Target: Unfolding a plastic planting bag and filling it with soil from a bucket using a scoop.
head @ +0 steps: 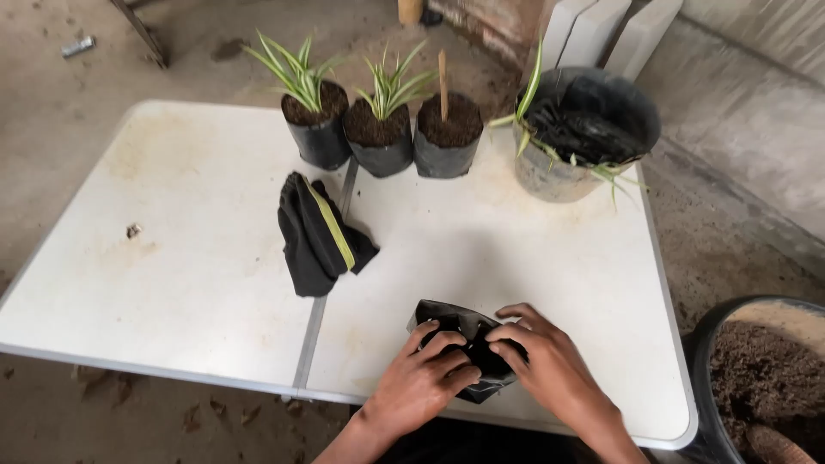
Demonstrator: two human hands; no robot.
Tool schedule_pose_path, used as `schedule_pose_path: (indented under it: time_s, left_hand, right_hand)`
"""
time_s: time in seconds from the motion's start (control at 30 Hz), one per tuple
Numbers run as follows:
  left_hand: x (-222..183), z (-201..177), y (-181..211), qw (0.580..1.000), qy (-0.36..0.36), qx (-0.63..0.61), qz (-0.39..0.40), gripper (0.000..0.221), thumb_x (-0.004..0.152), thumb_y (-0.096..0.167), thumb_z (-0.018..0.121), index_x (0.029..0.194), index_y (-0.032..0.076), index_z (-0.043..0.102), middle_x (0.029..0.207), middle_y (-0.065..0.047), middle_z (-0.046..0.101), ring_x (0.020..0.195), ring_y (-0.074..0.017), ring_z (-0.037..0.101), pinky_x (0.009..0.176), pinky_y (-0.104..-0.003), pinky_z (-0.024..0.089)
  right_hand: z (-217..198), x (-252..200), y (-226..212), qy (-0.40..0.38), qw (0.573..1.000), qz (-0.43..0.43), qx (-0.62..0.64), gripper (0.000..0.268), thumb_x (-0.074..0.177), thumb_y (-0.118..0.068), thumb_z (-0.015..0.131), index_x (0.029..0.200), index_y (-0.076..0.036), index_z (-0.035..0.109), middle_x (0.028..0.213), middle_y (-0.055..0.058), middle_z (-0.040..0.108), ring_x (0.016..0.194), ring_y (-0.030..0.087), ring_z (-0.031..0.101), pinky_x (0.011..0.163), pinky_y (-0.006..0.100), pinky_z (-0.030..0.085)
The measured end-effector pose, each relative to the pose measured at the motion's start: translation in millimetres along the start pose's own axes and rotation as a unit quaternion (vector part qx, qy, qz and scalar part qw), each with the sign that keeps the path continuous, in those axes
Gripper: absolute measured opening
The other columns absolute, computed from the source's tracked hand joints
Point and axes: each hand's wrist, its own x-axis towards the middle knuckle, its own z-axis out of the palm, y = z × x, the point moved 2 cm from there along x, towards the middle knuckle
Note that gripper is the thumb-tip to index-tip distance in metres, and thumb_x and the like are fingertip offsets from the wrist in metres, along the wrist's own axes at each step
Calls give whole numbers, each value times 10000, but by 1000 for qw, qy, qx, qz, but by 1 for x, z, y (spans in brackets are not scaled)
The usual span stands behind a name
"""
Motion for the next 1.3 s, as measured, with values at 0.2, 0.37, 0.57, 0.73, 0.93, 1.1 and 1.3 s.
schedule_pose_path:
  time_s: [0.2,0.37,0.57,0.73,0.93,1.1,1.3]
  left_hand:
    - [-10,20,-46,980,102,44,-164,82,937,130,705,999,182,719,1345,-60,543,1291,-329,519,1080,-629,363]
    - [8,71,-78,929,259,17,-263,198,862,284,696,1022,168,709,1397,-164,511,1237,-387,538,976,-545,442]
    - [28,121,-103,779,373,-180,-470,453,863,264,805,1147,97,495,1226,-106,483,1084,-248,565,773,-396,543]
    - [32,121,-103,692,357,-281,-561,631,835,360,791,1350,110,526,1122,16,550,842,-139,571,637,-291,514]
    - [21,128,-115,729,402,-276,-480,274,985,120,629,770,112,460,743,19,453,720,-120,400,652,-299,392]
    - [22,125,-112,764,417,-250,-423,189,989,-11,650,836,86,706,765,-9,530,695,-65,495,513,-217,471]
    - [14,135,-119,764,425,-249,-417,198,930,-59,687,1024,82,789,853,-25,535,755,-86,507,613,-221,492]
  right_hand:
    - [20,54,29,219,974,3,51,225,914,-3,628,1097,-111,700,939,67,686,754,243,647,688,359,489]
    - [55,88,54,265,958,-16,110,134,962,-37,553,1083,-93,544,905,85,600,736,224,588,660,358,473]
    - [87,103,98,253,942,3,219,230,980,-13,534,1163,-81,413,1031,85,515,868,165,652,623,299,529]
    - [91,97,106,194,959,3,208,362,959,1,513,1299,-100,444,962,75,519,915,183,635,734,334,579]
    - [89,93,92,125,973,-32,193,285,936,5,513,1183,-113,431,1068,77,523,870,176,635,564,322,486]
    - [81,91,81,218,966,-2,141,495,897,-215,791,1257,-69,485,1074,142,620,912,342,716,720,445,663]
    - [67,91,88,319,940,-16,121,155,932,-3,671,1069,-59,716,772,109,692,638,249,677,498,352,566]
